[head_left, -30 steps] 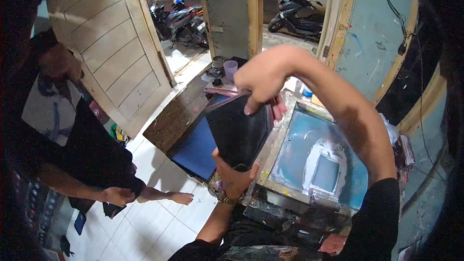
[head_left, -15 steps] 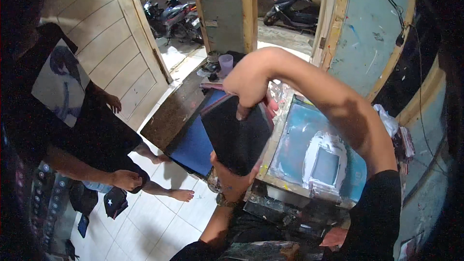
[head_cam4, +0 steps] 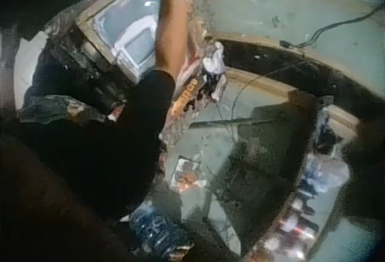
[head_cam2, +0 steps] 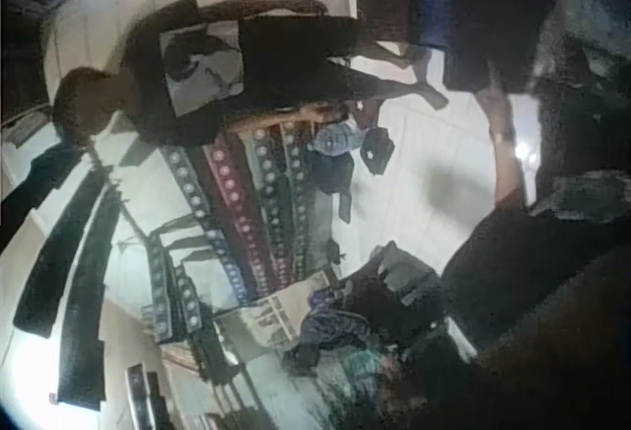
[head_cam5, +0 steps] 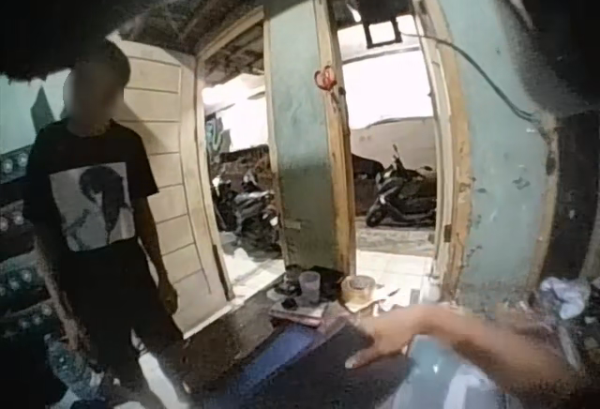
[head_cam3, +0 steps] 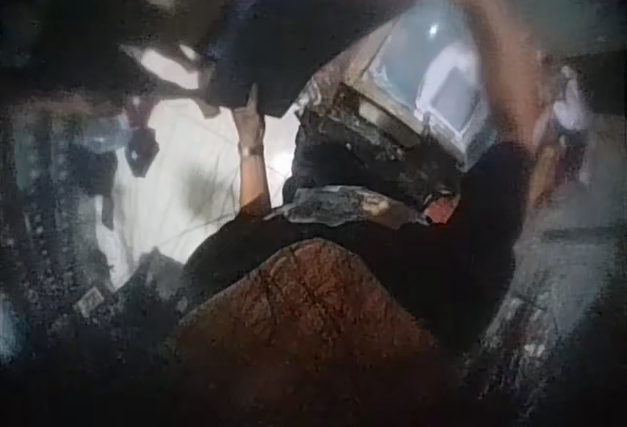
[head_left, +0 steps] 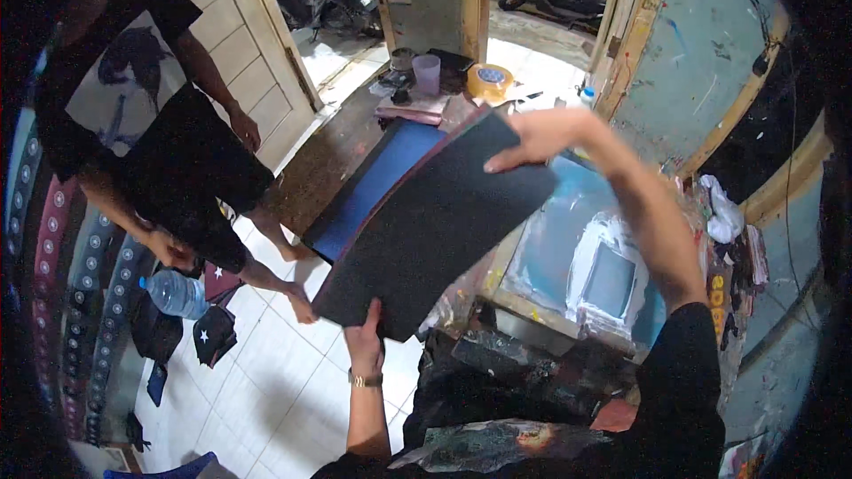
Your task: The person screen prints logos onto black fabric pieces using a squeegee and white ink, then removes each piece from the printing station and places it on a stack.
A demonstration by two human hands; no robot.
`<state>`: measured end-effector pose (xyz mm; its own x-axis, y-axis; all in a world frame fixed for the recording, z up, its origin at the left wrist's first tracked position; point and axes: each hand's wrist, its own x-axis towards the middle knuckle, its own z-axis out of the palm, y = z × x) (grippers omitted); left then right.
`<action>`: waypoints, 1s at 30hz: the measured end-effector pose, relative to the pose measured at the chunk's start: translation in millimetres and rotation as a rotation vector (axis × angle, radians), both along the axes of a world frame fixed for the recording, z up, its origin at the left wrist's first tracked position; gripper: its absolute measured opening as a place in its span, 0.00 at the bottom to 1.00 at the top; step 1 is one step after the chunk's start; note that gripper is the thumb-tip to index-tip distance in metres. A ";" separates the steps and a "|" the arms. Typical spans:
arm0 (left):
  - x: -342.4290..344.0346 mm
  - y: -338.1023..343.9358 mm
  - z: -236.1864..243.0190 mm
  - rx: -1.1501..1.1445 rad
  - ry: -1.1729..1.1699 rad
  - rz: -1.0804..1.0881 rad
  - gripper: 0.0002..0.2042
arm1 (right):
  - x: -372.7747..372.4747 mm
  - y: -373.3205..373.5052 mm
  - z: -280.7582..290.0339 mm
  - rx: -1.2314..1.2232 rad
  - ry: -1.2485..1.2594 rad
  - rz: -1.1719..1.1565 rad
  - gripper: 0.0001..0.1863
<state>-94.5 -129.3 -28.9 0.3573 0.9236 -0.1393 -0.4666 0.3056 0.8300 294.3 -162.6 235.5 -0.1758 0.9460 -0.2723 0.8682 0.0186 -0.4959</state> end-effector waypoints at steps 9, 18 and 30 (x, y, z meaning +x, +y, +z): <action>13.2 -7.7 10.7 0.892 0.575 0.242 0.17 | 33.0 -6.7 -203.2 0.613 0.301 -0.009 0.18; -14.0 -1.7 -10.1 0.692 0.724 0.233 0.11 | 34.2 -4.8 -198.9 0.253 0.457 -0.232 0.25; 5.1 -47.7 17.4 -0.111 0.328 0.196 0.16 | 34.6 107.9 -175.2 -0.560 -0.055 -0.256 0.37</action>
